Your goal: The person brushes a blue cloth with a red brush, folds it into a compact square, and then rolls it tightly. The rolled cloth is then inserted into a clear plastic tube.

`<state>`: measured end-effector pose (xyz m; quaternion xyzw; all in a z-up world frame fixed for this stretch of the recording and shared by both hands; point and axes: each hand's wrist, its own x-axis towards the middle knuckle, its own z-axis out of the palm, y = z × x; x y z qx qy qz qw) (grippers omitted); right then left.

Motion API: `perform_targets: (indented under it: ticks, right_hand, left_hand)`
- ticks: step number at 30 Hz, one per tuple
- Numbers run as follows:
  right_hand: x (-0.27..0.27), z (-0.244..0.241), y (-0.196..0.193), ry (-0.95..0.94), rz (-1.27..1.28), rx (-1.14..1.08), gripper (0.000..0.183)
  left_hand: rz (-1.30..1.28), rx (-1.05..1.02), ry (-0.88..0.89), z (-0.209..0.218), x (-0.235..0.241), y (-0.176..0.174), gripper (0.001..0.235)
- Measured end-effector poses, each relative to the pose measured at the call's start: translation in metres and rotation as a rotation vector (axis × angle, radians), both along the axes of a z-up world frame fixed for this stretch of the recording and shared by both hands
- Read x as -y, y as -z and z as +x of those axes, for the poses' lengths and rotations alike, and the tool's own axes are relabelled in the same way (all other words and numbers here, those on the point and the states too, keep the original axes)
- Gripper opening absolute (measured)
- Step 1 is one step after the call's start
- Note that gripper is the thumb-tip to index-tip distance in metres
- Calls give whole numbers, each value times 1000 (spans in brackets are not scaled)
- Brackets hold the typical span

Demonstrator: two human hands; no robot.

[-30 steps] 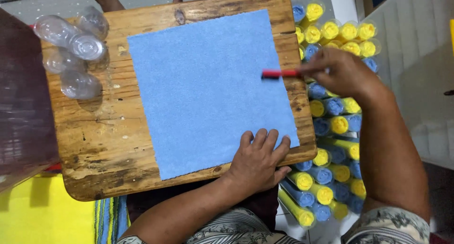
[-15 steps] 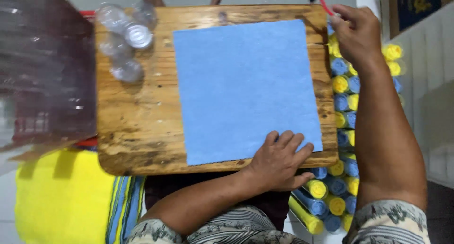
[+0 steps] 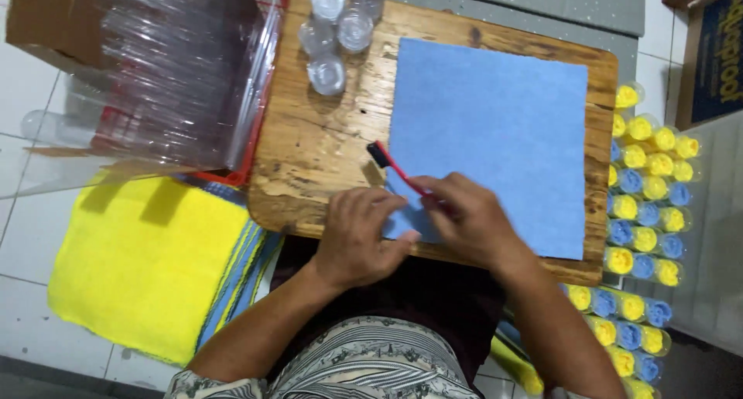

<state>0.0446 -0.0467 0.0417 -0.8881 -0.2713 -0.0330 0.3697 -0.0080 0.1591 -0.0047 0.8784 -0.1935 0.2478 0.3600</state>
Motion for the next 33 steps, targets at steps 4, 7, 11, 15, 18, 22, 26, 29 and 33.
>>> perform_targets:
  ticks: [4, 7, 11, 15, 18, 22, 26, 29, 33]
  right_hand:
    - [-59, -9, 18, -21, 2, 90, 23]
    - [-84, -8, 22, 9, -89, 204, 26]
    - [-99, -14, 24, 35, -110, 276, 21]
    - [-100, -16, 23, -39, -144, 329, 15]
    - [-85, -26, 13, -71, -101, 305, 14]
    - [-20, -43, 14, -1, -72, 284, 20]
    - [90, -67, 20, 210, -261, 291, 21]
    - [154, -84, 22, 361, -440, 266, 20]
    - [169, -96, 16, 497, -402, 75, 28]
  left_hand:
    - [60, -20, -132, -3, -39, -2, 42]
    - [102, -58, -209, -3, -56, -1, 42]
    - [161, -84, -240, -5, -64, -2, 40]
    - [179, -109, -271, -1, -65, 2, 40]
    - [159, -91, -255, -2, -63, -2, 38]
    - [232, 35, -120, -1, -54, 3, 40]
    - [319, 98, 87, 3, -32, 1, 36]
    - [406, 64, 200, 9, -22, -10, 37]
    - [451, -101, 284, 8, -18, -32, 24]
